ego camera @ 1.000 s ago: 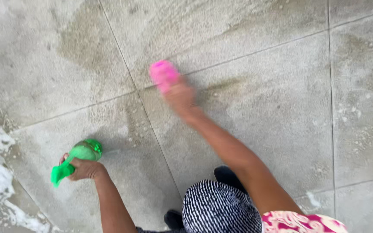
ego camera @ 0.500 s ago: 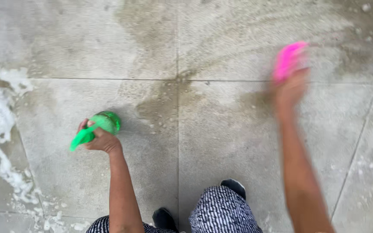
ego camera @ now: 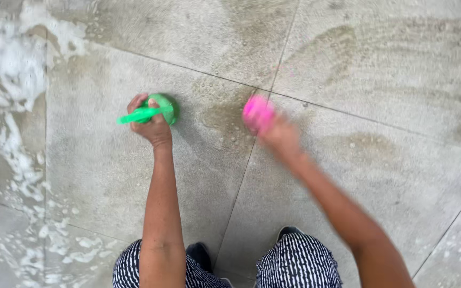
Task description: The person scrubs a tiled floor using a green spray bottle and a pink scrubbing brush. They apply liquid from the bottle and scrub the surface, creating soapy foam across the tiles.
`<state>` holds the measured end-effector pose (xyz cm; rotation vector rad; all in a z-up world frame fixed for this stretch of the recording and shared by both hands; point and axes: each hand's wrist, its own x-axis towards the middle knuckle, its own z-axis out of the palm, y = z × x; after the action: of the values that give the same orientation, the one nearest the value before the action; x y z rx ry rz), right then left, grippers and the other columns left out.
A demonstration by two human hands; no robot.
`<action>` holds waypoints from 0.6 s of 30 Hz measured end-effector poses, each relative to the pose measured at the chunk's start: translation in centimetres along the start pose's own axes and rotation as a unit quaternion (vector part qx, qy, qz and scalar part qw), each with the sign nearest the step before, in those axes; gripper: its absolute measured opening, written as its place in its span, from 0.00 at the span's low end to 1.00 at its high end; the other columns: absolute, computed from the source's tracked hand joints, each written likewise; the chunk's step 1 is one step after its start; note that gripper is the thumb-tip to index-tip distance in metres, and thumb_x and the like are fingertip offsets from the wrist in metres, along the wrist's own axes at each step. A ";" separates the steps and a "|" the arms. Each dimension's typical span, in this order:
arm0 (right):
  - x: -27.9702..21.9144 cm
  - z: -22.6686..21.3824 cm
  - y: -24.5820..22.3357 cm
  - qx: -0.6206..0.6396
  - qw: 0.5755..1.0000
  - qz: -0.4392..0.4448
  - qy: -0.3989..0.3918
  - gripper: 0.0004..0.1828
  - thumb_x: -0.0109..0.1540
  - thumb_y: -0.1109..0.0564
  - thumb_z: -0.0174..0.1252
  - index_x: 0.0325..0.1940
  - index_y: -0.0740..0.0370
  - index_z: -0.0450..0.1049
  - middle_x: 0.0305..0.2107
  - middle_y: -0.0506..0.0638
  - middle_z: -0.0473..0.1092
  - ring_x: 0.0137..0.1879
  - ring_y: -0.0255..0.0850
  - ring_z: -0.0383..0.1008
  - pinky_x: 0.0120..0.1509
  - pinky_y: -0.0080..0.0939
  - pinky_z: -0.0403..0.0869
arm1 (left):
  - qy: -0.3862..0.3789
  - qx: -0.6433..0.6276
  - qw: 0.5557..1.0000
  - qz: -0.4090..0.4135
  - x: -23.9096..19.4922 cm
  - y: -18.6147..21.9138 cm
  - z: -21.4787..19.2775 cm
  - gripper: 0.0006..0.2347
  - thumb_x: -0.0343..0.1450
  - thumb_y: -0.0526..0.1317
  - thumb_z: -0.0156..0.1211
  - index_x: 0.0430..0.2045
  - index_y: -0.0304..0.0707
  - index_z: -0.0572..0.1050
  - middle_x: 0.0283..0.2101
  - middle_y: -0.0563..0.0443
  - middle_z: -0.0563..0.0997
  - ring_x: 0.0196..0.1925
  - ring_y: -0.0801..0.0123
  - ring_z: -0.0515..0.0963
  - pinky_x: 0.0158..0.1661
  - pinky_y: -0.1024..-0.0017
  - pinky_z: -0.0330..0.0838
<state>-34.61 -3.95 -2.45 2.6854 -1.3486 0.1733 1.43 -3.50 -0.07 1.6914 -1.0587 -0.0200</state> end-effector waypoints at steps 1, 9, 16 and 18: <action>-3.0 -0.3 -4.8 0.143 0.988 -0.044 0.028 0.35 0.61 0.74 0.57 0.70 0.56 0.63 0.43 0.64 0.75 0.37 0.45 0.77 0.28 0.34 0.76 | -0.002 -0.004 1.000 -0.006 0.1 0.0 -0.3 0.07 0.72 0.34 0.64 0.38 0.27 0.78 0.45 0.41 0.81 0.52 0.53 0.81 0.56 0.58 0.76; 5.4 2.1 8.6 0.242 0.954 0.154 -0.090 0.23 0.57 0.49 0.63 0.55 0.52 0.70 0.47 0.58 0.73 0.49 0.51 0.76 0.47 0.51 0.78 | -0.013 0.013 1.000 -0.023 0.8 1.3 -0.5 0.06 0.71 0.33 0.63 0.38 0.29 0.78 0.46 0.40 0.81 0.52 0.54 0.81 0.57 0.60 0.76; 15.0 2.0 -5.2 0.174 0.981 0.082 0.008 0.24 0.68 0.43 0.54 0.65 0.55 0.68 0.54 0.59 0.70 0.58 0.53 0.72 0.62 0.56 0.72 | 0.012 -0.009 1.000 -0.008 0.6 1.1 0.2 0.08 0.69 0.32 0.64 0.39 0.29 0.78 0.45 0.38 0.81 0.51 0.51 0.81 0.56 0.59 0.75; 14.5 3.9 -8.6 0.257 0.964 0.018 -0.068 0.25 0.71 0.41 0.51 0.67 0.56 0.68 0.56 0.59 0.70 0.60 0.53 0.71 0.66 0.57 0.70 | 0.003 -0.009 1.000 -0.011 0.3 0.9 -0.6 0.08 0.70 0.32 0.64 0.39 0.29 0.77 0.45 0.39 0.81 0.51 0.52 0.81 0.57 0.59 0.75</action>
<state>-18.95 -10.98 -4.56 3.1432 -1.5765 0.3999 1.28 -3.26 1.00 1.6862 -1.0326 -0.0393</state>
